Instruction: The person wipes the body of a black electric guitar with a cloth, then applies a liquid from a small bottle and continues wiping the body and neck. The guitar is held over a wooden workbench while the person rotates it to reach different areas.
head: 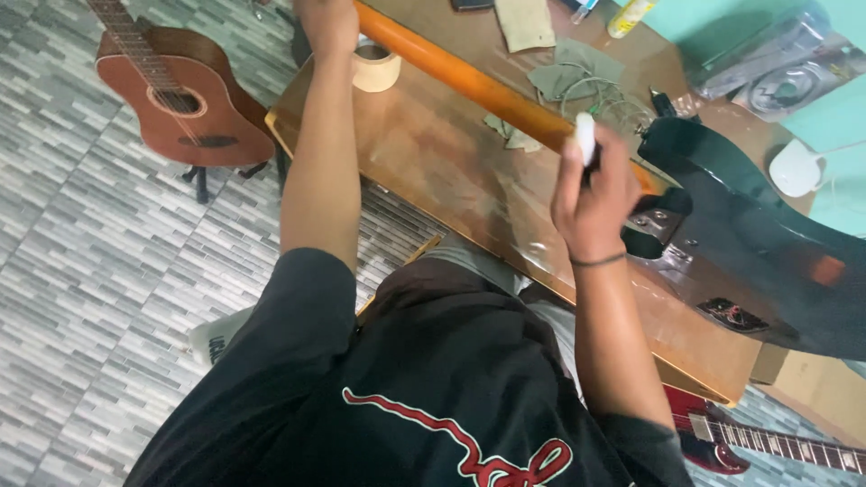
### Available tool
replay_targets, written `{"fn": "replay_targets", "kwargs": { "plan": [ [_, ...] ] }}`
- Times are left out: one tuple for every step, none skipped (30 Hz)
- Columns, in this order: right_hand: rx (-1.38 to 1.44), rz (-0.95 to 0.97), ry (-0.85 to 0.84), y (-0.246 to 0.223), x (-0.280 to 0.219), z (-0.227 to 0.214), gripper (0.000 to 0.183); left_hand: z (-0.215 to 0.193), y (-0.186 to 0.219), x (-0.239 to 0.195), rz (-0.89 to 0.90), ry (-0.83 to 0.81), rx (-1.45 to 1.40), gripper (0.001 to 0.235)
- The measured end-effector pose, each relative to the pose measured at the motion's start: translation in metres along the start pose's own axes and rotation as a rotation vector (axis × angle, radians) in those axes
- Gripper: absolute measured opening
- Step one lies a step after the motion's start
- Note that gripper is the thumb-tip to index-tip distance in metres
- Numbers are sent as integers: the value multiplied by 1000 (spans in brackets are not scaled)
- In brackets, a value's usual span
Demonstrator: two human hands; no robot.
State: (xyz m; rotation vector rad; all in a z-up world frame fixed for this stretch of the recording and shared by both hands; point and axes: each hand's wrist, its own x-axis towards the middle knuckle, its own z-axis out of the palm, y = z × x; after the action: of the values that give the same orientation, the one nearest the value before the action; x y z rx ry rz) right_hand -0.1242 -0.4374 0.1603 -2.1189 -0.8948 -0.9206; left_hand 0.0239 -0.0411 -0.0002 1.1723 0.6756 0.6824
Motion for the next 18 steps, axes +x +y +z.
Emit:
{"fn": "replay_targets", "kwargs": {
  "plan": [
    [-8,1,3,-4,18,6,25,5,2,-3,1,-5,-4,30],
    [-20,-4,-57,-8,37,11,27,10,4,-5,3,-10,-8,29],
    [-29,-8,-116,-13,55,18,29,13,8,-6,5,-12,-11,29],
    [-34,-6,-113,-3,66,30,29,14,11,-7,8,-15,-13,28],
    [7,1,-144,7,77,41,32,16,13,-9,10,-18,-15,27],
    [47,8,-175,17,88,53,35,22,15,-8,12,-21,-16,27],
    [44,13,-170,38,91,68,35,22,23,-13,13,-28,-13,27],
    [82,131,-275,59,93,83,23,22,32,-18,-60,-12,4,32],
    [121,250,-382,80,95,98,21,23,39,-23,-136,2,23,37],
    [118,257,-377,101,91,110,21,25,34,-19,-137,-6,27,37],
    [-57,258,-459,121,88,124,20,26,30,-14,-125,22,38,39],
    [-233,257,-540,141,85,137,20,26,25,-10,-114,50,49,40],
    [-234,264,-540,142,87,142,20,25,29,-12,-116,45,53,40],
    [-252,372,-650,143,89,147,22,24,32,-15,-138,20,46,44],
    [-268,481,-763,144,89,151,25,21,34,-19,-163,-3,39,49],
    [-268,488,-766,155,86,159,25,23,24,-12,-168,-6,44,49],
    [-333,432,-830,165,83,167,20,25,14,-5,-55,22,4,34],
    [-397,375,-893,176,80,175,16,27,5,1,59,48,-35,26]
  ]
}}
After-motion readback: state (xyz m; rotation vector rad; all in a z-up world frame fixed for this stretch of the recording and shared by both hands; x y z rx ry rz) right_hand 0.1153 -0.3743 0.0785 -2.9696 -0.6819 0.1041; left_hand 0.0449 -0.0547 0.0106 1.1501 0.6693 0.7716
